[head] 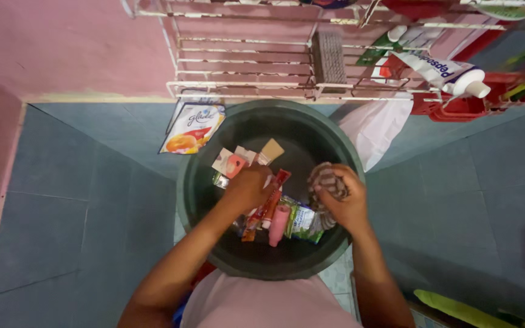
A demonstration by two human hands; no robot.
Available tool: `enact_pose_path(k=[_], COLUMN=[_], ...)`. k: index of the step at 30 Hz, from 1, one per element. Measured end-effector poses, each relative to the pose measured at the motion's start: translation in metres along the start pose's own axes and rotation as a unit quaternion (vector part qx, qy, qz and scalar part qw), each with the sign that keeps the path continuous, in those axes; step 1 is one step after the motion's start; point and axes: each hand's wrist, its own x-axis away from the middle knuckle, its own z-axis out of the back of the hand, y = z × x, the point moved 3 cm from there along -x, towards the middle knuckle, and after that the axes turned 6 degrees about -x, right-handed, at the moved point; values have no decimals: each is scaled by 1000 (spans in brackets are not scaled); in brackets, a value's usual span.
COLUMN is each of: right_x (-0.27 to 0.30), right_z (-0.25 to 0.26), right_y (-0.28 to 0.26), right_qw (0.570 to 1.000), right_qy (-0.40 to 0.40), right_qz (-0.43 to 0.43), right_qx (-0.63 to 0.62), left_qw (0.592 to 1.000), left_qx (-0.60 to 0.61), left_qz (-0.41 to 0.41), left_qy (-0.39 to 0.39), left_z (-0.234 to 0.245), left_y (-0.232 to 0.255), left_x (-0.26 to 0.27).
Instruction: The person organizes various toiletry items, including shampoo sachets, boxes, and bottles, by picking them up from a bucket and placing them onto a wire bathroom shelf.
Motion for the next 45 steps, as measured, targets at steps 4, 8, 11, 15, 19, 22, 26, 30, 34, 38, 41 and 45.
enact_pose_path(k=[4, 8, 11, 15, 19, 22, 26, 30, 34, 38, 41, 45], right_x=[-2, -5, -2, 7, 12, 10, -1, 1, 5, 3, 0, 3], right_z=[-4, -2, 1, 4, 8, 8, 9, 3, -9, -13, -12, -12], right_y=[-18, -27, -25, -9, 5, 5, -12, -5, 1, 2, 4, 11], right_qw=[998, 998, 999, 993, 982, 965, 976, 957, 916, 879, 869, 919], right_qy=[-7, 1, 3, 7, 1, 48, 37, 11, 27, -17, -55, -57], right_qz=[-57, -38, -45, -94, -134, -197, -171, -224, -231, -195, -168, -204], right_qx=[12, 41, 23, -71, -132, -169, -132, -185, -327, -434, -461, -333], left_qw=[998, 998, 995, 998, 989, 972, 917, 801, 699, 629, 587, 570], left_qx=[-46, -69, -85, -15, 132, 210, 265, 515, 635, 710, 741, 773], left_qz=[-14, -1, -17, -39, -10, -38, -42, 32, -20, 29, 14, 72], left_qy=[-32, 1, 55, 50, 60, 96, 295, 303, 329, 314, 326, 271], left_z=[-35, -59, -61, -45, -17, 13, 52, 65, 63, 49, 44, 17], left_y=[-7, -1, 4, 10, 18, 18, 9, -6, -7, -5, -9, -18], left_x=[-16, -26, -20, -13, 1, 15, 29, 38, 43, 47, 49, 50])
